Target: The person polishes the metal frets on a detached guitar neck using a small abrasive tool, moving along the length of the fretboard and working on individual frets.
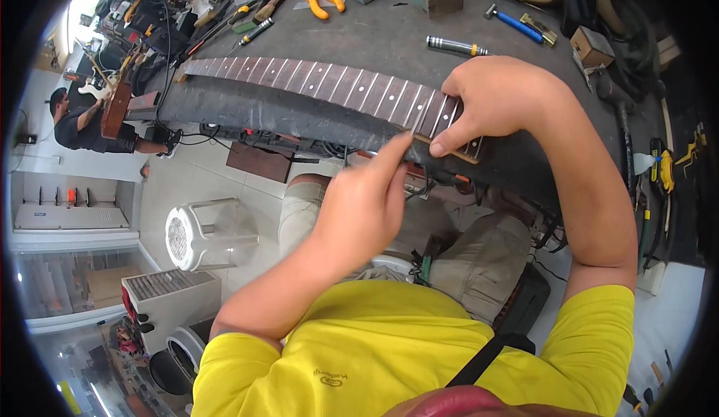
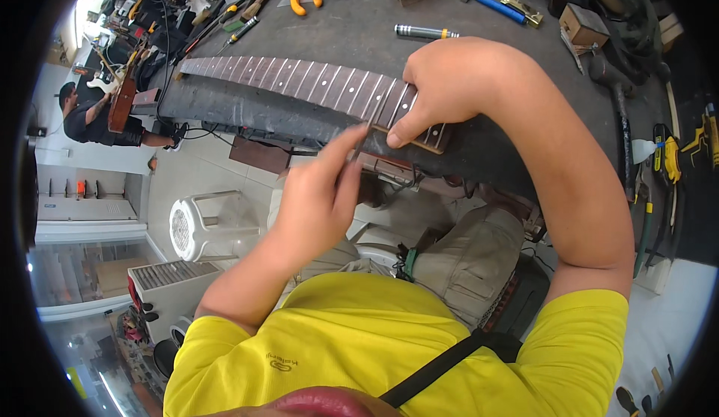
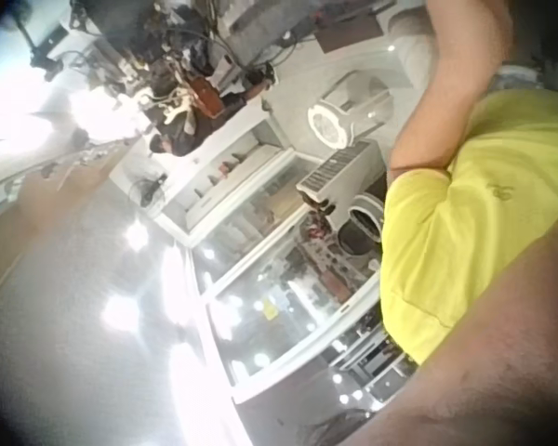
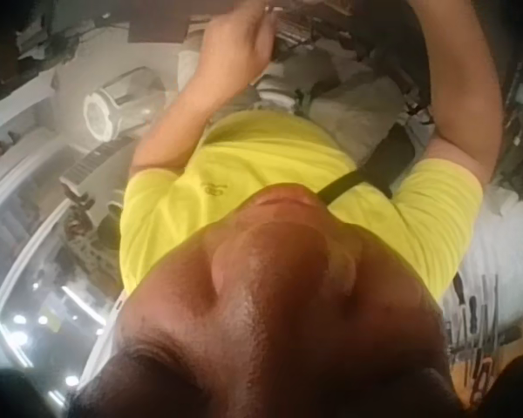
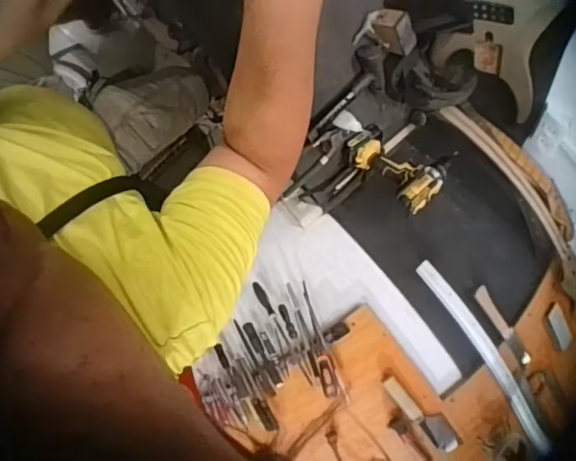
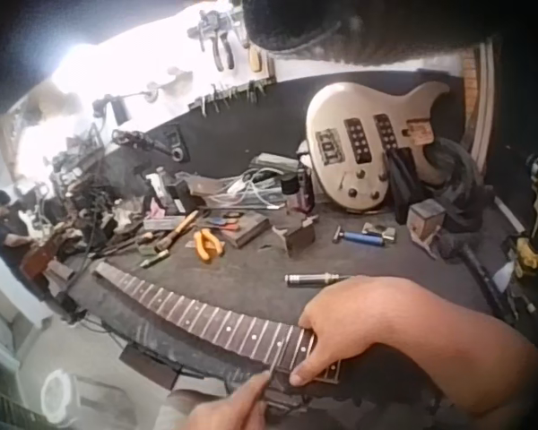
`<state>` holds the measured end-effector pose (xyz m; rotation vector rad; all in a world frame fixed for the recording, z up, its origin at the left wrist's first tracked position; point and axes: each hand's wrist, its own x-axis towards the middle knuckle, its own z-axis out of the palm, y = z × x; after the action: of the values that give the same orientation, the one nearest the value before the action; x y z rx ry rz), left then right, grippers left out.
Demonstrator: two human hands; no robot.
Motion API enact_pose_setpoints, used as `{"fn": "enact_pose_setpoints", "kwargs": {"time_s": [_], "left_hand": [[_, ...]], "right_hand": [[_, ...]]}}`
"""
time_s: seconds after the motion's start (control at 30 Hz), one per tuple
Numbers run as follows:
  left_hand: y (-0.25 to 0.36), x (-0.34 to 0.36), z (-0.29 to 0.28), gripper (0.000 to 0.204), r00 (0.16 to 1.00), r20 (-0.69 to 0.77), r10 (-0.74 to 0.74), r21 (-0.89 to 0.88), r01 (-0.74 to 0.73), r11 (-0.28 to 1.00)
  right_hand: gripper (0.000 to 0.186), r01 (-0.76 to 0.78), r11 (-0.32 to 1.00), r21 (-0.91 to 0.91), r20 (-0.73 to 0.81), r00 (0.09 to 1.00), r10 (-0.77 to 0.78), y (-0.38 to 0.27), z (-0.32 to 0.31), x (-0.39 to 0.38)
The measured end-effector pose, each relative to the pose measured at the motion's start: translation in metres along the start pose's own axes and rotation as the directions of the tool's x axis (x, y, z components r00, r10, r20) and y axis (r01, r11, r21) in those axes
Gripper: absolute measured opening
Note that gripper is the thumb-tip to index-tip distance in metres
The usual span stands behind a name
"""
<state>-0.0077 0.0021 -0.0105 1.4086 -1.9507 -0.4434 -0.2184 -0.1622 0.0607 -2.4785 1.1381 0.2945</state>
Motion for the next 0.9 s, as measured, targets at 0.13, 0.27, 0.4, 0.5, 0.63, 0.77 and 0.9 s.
{"fn": "enact_pose_setpoints", "kwargs": {"time_s": [0.13, 0.27, 0.4, 0.5, 0.63, 0.77, 0.9], "left_hand": [[-0.005, -0.024, -0.011, 0.04, 0.999, -0.047, -0.013, -0.077, 0.009, 0.997], [-0.003, 0.016, -0.013, 0.041, 1.0, 0.029, -0.005, -0.002, 0.005, 1.0], [0.001, -0.021, -0.011, 0.04, 0.999, -0.012, 0.035, 0.019, -0.035, 0.999], [-0.01, -0.008, -0.014, 0.041, 0.997, -0.013, 0.082, 0.016, -0.082, 0.997], [-0.006, 0.016, -0.006, 0.042, 1.0, 0.019, 0.025, 0.033, -0.025, 0.999], [-0.014, -0.019, -0.008, 0.042, 0.999, -0.007, 0.05, -0.007, -0.05, 0.999], [-0.008, 0.015, -0.01, 0.042, 1.0, 0.023, 0.001, -0.001, -0.001, 1.0]], "right_hand": [[0.077, 0.017, 1.0, -0.005, -0.009, 1.0, -0.017, -0.004, -0.001, 0.005], [0.075, -0.003, 1.0, 0.009, 0.017, 1.0, 0.003, -0.009, -0.006, 0.001], [0.074, -0.019, 1.0, -0.001, -0.005, 1.0, 0.019, -0.002, 0.001, 0.003], [0.074, -0.006, 1.0, 0.001, 0.002, 1.0, 0.006, -0.005, -0.001, 0.004], [0.075, -0.008, 1.0, -0.014, -0.006, 1.0, 0.008, -0.002, -0.002, 0.001], [0.077, -0.029, 1.0, 0.012, -0.017, 0.999, 0.029, -0.002, 0.001, 0.001], [0.076, -0.016, 1.0, 0.006, -0.002, 1.0, 0.016, -0.009, -0.004, 0.0]]}}
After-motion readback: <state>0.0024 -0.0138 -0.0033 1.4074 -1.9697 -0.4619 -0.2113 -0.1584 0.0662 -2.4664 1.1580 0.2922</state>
